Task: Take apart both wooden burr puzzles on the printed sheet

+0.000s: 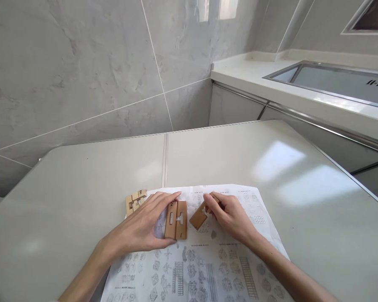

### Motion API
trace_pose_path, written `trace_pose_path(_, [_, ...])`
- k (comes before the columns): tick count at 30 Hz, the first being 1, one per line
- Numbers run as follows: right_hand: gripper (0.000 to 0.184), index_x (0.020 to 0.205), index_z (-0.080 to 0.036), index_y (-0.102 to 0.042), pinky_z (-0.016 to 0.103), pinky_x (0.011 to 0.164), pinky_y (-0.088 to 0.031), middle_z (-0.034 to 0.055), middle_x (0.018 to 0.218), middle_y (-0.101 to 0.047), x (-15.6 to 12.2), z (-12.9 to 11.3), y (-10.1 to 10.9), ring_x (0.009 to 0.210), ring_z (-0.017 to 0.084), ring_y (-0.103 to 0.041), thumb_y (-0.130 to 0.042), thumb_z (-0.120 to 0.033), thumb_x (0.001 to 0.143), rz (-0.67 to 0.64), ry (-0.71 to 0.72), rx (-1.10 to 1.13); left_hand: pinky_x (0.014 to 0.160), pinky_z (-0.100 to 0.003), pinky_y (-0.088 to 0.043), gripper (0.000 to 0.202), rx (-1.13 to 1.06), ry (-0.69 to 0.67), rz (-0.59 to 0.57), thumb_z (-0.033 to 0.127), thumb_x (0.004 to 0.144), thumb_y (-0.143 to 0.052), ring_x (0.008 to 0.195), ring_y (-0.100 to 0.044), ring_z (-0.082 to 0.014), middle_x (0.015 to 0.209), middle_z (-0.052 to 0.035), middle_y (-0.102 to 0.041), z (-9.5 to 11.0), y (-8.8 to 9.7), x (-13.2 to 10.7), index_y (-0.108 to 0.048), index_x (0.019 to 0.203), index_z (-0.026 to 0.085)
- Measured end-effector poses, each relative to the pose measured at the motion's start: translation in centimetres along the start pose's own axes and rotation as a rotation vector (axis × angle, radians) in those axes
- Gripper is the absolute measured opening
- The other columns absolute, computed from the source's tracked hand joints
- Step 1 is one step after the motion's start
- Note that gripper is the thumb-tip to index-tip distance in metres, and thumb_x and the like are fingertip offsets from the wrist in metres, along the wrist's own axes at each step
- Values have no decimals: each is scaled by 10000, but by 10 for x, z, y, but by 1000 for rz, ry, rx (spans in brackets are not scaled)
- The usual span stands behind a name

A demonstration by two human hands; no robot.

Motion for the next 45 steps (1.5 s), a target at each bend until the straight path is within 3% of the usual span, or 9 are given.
trace_pose_path(7, [597,590,-246,-334,287,483,-285,-31,498,-479,-1,4,-6,458,128,-373,-478,-586,1061,-130,57,-206,1127,-520,-522,977,-24,-40,56,395,816,-877,1398,-520,-336,1502,-78,-558,7,-15,7,-311,1612,356])
trace_pose_path(10, [499,658,-241,-485,281,518,-385,-14,581,-631,-1,3,-6,500,152,-529,-501,-525,1068,-161,34,-225,1123,-515,-530,975,-36,-62,66,380,805,-896,1387,-527,-327,1492,-73,-566,11,-19,10,-328,1597,357])
trace_pose_path(13, [309,910,-249,-644,288,579,-465,-11,695,-737,-1,4,-7,600,186,-665,-511,-475,1074,-147,27,-243,1129,-509,-529,971,-46,-72,71,362,796,-907,1387,-526,-321,1494,-69,-567,12,-21,11,-344,1587,359])
trace_pose_path(18, [267,1135,-251,-630,286,555,-446,-12,724,-727,-4,13,-15,589,191,-666,-464,-457,1101,-57,128,-406,1133,-504,-522,971,-38,-78,94,367,792,-910,1371,-537,-324,1489,-71,-572,15,-24,12,-351,1585,343])
trace_pose_path(25, [276,1060,-229,-627,275,492,-310,55,877,-748,-8,15,-23,609,183,-661,-397,-365,1129,50,315,-645,1179,-541,-449,1034,-25,-103,149,433,800,-915,1414,-494,-347,1535,-86,-535,23,-43,17,-275,1608,348])
trace_pose_path(29, [259,1080,-224,-615,275,493,-300,68,915,-771,-8,17,-25,616,185,-680,-375,-308,1128,76,319,-629,1166,-624,-412,1130,-50,-92,163,540,768,-918,1410,-486,-396,1522,-102,-550,28,-55,21,-194,1621,384])
trace_pose_path(32, [264,1064,-233,-604,274,506,-321,45,848,-772,-7,19,-25,581,181,-671,-354,-287,1126,85,307,-599,1160,-616,-423,1099,-61,-76,189,503,781,-916,1388,-500,-383,1500,-95,-566,30,-59,23,-205,1611,386])
trace_pose_path(38, [228,1170,-231,-587,283,510,-335,44,891,-795,-7,19,-23,601,204,-698,-375,-294,1119,71,274,-588,1130,-526,-499,895,15,-59,230,459,853,-865,1375,-517,-342,1478,-82,-584,20,-48,21,-357,1582,348])
trace_pose_path(45, [226,1157,-232,-590,291,505,-318,20,803,-770,-8,19,-23,545,195,-653,-383,-312,1111,72,285,-612,1103,-587,-490,445,277,50,279,445,991,-702,1382,-489,-371,1488,-89,-535,-10,-15,14,-630,1426,382])
Point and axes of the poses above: each hand's wrist, its own x-axis towards the middle knuckle, its own y-axis out of the back of the hand, z = x × y, the point moved 1 cm from there along x, towards the middle knuckle
